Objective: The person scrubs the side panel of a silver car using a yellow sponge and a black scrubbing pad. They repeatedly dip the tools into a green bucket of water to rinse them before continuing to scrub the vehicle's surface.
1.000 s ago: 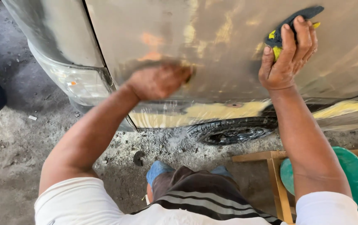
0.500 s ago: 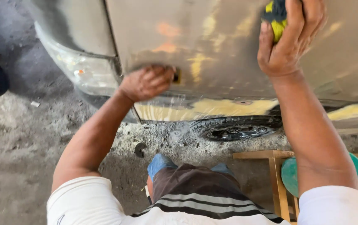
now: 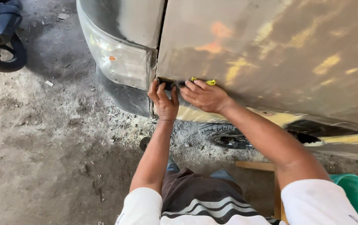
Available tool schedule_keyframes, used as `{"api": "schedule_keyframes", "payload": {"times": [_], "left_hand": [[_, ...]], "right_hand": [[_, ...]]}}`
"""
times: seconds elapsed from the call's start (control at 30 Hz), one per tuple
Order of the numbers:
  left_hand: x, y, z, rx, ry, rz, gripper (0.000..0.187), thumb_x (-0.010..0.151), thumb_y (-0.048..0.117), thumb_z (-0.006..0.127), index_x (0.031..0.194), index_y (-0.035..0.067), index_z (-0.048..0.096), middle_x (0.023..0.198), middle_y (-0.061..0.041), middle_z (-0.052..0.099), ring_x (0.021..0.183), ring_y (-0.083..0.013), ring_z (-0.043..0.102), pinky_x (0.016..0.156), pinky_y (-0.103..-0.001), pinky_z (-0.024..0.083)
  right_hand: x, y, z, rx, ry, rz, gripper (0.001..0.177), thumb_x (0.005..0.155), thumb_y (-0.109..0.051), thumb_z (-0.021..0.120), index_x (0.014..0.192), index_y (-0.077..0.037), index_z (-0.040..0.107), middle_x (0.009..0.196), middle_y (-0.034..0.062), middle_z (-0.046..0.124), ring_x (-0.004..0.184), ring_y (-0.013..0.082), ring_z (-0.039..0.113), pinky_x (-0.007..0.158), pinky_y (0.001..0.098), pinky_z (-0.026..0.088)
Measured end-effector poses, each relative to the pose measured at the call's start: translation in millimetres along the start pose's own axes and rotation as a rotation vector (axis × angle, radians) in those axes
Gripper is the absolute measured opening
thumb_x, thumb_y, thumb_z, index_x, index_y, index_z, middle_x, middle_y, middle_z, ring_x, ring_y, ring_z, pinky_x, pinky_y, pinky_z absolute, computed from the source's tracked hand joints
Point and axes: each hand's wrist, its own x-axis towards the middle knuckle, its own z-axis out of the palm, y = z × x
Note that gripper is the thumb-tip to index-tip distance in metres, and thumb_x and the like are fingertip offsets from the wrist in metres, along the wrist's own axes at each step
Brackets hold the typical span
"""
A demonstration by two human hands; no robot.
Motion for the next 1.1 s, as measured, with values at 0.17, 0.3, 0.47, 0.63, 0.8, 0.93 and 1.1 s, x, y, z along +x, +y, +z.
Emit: {"api": "schedule_keyframes", "payload": {"times": [0.17, 0.3, 0.47, 0.63, 0.8, 0.93, 1.1], "left_hand": [[74, 40, -3, -0.077, 0.108, -0.038, 0.045, 0.104, 0.024, 0.068, 0.138, 0.003, 0.046, 0.15, -0.024, 0.039, 0.135, -0.0424, 0.042, 0.115, -0.054, 0.04], [172, 83, -28, -0.09, 0.167, 0.201, 0.048, 0.106, 0.025, 0.071, 0.141, 0.003, 0.047, 0.152, -0.023, 0.043, 0.137, -0.041, 0.044, 0.117, -0.055, 0.038], [98, 52, -18, -0.046, 0.147, 0.18, 0.045, 0.108, 0.026, 0.07, 0.142, 0.005, 0.05, 0.151, -0.023, 0.047, 0.135, -0.0408, 0.047, 0.116, -0.053, 0.042], [-21, 7, 18, -0.045, 0.034, -0.081, 0.044, 0.11, 0.028, 0.065, 0.141, 0.003, 0.045, 0.153, -0.025, 0.037, 0.134, -0.0434, 0.044, 0.114, -0.053, 0.042], [170, 85, -21, -0.068, 0.176, 0.215, 0.045, 0.108, 0.027, 0.07, 0.14, 0.003, 0.05, 0.151, -0.022, 0.045, 0.136, -0.0405, 0.047, 0.115, -0.053, 0.04], [221, 102, -45, -0.093, 0.148, 0.304, 0.042, 0.112, 0.028, 0.07, 0.142, 0.005, 0.052, 0.154, -0.018, 0.045, 0.14, -0.0385, 0.048, 0.116, -0.048, 0.04], [48, 18, -2, 0.008, 0.093, 0.084, 0.042, 0.108, 0.025, 0.068, 0.139, 0.003, 0.051, 0.154, -0.022, 0.044, 0.139, -0.041, 0.046, 0.117, -0.055, 0.039]], "right_hand": [[-9, 74, -59, -0.343, -0.057, -0.046, 0.044, 0.109, -0.02, 0.057, 0.152, -0.019, 0.052, 0.147, 0.0, 0.053, 0.132, 0.0184, 0.045, 0.107, 0.0381, 0.03], [20, 140, -120, -0.432, 0.411, 0.311, 0.042, 0.113, -0.035, 0.065, 0.152, -0.025, 0.053, 0.149, 0.0072, 0.05, 0.13, 0.0263, 0.05, 0.101, 0.0475, 0.04], [29, 127, -113, -0.294, 0.544, 0.535, 0.047, 0.108, -0.03, 0.07, 0.152, -0.024, 0.057, 0.145, 0.0053, 0.049, 0.125, 0.0282, 0.05, 0.104, 0.0455, 0.042], [12, 74, -104, -0.311, 0.309, 0.227, 0.036, 0.11, -0.027, 0.07, 0.145, -0.024, 0.064, 0.144, -0.0016, 0.057, 0.128, 0.0188, 0.05, 0.106, 0.0382, 0.039], [3, 57, -109, -0.273, 0.223, 0.21, 0.033, 0.104, -0.025, 0.066, 0.137, -0.026, 0.068, 0.141, -0.005, 0.06, 0.129, 0.0173, 0.052, 0.109, 0.0367, 0.039], [0, 55, -108, -0.225, 0.198, 0.21, 0.031, 0.103, -0.023, 0.065, 0.133, -0.027, 0.071, 0.14, -0.0053, 0.061, 0.128, 0.0165, 0.054, 0.11, 0.0358, 0.039], [0, 55, -106, -0.229, 0.226, 0.211, 0.03, 0.105, -0.023, 0.068, 0.134, -0.026, 0.072, 0.141, -0.0053, 0.06, 0.128, 0.0168, 0.054, 0.109, 0.0361, 0.04]]}}
